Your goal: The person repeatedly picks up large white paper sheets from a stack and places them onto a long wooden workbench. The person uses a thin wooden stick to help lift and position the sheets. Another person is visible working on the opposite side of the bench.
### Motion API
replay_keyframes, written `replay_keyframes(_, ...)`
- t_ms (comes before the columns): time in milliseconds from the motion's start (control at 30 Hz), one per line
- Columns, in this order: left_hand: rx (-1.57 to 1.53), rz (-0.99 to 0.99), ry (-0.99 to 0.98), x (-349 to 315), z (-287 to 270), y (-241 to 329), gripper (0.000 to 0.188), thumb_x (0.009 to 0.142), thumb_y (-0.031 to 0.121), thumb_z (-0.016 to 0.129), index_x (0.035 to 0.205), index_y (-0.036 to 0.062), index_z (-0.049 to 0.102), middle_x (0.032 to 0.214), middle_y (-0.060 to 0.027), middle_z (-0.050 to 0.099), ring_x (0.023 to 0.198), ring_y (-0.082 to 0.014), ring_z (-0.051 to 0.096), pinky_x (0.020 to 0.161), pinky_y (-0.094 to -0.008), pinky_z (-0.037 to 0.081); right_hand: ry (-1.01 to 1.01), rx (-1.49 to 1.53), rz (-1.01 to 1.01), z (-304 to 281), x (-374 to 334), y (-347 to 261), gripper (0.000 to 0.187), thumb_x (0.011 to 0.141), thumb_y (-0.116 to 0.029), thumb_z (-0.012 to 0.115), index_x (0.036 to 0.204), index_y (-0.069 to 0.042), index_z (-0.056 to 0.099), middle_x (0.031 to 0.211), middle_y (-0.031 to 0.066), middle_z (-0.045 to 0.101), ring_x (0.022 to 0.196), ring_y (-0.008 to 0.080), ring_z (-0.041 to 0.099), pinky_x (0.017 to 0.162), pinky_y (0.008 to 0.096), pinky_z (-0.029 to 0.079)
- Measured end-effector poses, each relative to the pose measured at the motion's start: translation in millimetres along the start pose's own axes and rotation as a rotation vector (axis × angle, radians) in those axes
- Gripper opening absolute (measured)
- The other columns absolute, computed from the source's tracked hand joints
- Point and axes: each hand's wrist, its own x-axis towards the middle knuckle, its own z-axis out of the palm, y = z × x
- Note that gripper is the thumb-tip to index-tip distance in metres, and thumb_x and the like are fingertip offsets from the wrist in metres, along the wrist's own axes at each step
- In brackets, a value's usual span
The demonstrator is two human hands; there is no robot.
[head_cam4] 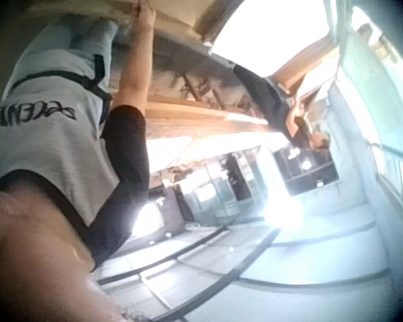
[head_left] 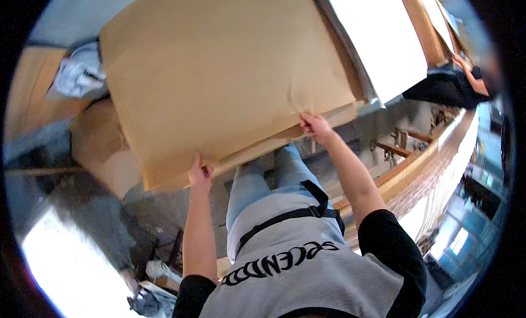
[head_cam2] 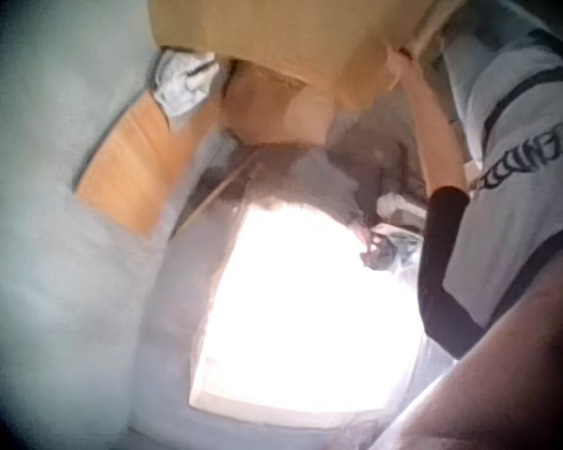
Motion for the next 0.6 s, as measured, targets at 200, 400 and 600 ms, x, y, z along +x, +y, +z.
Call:
replay_keyframes(200, 0.124, -0.009, 0.079, -19.0, -4.0, -26.3, 0.024, 0.084, 0.033, 0.054, 0.081, 0.0094, 0.049, 0.056, -0.002, 0.045, 0.042, -0.0122, 0.039, 0.035, -0.0233, 0.03, 0.014, -0.033, 0.008, -29.6, -27.6, 25.2, 0.029, 0.082, -0.031, 0.056, 0.063, -0.008, 0.053, 0.052, -0.0028, 0.046, 0.039, 0.0061, 0.035, 0.035, 0.019, 0.025)
replay_keyframes(400, 0.178, -0.008, 0.098, -27.9, -7.2, -44.3, 0.028, 0.082, 0.037, 0.055, 0.08, 0.0104, 0.049, 0.056, 0.0001, 0.043, 0.042, -0.0106, 0.038, 0.037, -0.0211, 0.029, 0.253, -0.234, -0.187, -161.1, -57.8, 7.0, 0.028, 0.074, -0.033, 0.065, 0.07, -0.006, 0.062, 0.06, -0.0029, 0.053, 0.05, 0.0064, 0.046, 0.046, 0.0216, 0.036)
replay_keyframes(600, 0.213, 0.043, 0.075, -36.6, 10.5, -46.3, 0.029, 0.082, 0.038, 0.054, 0.082, 0.0098, 0.05, 0.051, 0.0004, 0.04, 0.042, -0.0111, 0.037, 0.039, -0.0227, 0.03, 1.0, -0.239, -0.352, -317.3, -26.3, -17.9, 0.018, 0.07, -0.023, 0.067, 0.074, -0.005, 0.065, 0.066, 0.0031, 0.062, 0.063, 0.0097, 0.056, 0.06, 0.0254, 0.044)
